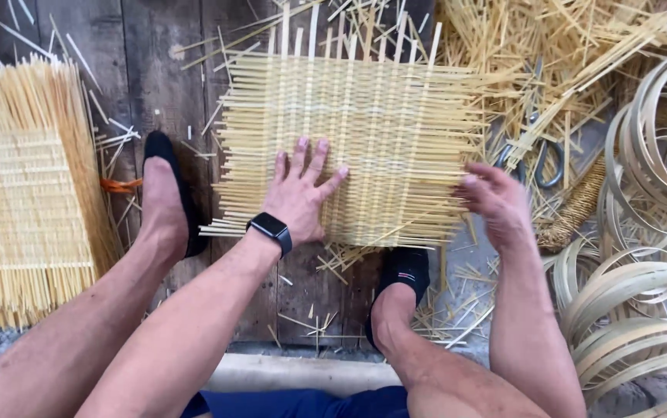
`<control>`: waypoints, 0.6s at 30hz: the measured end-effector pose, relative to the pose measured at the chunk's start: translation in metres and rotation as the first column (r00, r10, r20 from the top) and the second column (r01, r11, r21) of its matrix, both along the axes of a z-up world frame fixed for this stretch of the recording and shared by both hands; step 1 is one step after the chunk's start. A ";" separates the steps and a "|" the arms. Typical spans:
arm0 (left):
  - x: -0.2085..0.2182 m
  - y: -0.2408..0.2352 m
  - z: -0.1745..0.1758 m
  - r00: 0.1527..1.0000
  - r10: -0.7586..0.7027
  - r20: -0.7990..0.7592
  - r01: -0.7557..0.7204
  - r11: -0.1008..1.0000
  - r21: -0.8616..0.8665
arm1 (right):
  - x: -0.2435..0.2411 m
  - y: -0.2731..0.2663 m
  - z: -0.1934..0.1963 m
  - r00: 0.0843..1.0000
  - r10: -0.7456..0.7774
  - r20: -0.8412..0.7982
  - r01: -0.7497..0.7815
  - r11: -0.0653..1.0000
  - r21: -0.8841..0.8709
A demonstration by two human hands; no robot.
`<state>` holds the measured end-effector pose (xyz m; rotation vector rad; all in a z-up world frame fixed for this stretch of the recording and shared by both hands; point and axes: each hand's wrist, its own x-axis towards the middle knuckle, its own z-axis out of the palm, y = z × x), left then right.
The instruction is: The person sits on the floor of a bamboo workshop and assembles round woven bamboo baskets. They trim excess bamboo strips from a woven mat with scissors, press the mat into a round wooden mold, fit a bent bamboo rim ring around the mat edge, and place the finished basket onto a stack of completed baskets.
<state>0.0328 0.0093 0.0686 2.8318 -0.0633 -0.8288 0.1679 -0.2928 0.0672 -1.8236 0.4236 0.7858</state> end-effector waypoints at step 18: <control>0.016 -0.010 0.024 0.982 -0.018 -0.186 0.049 0.986 0.160 | 0.094 -0.222 -0.017 0.774 0.620 0.127 -0.106 0.324 -0.940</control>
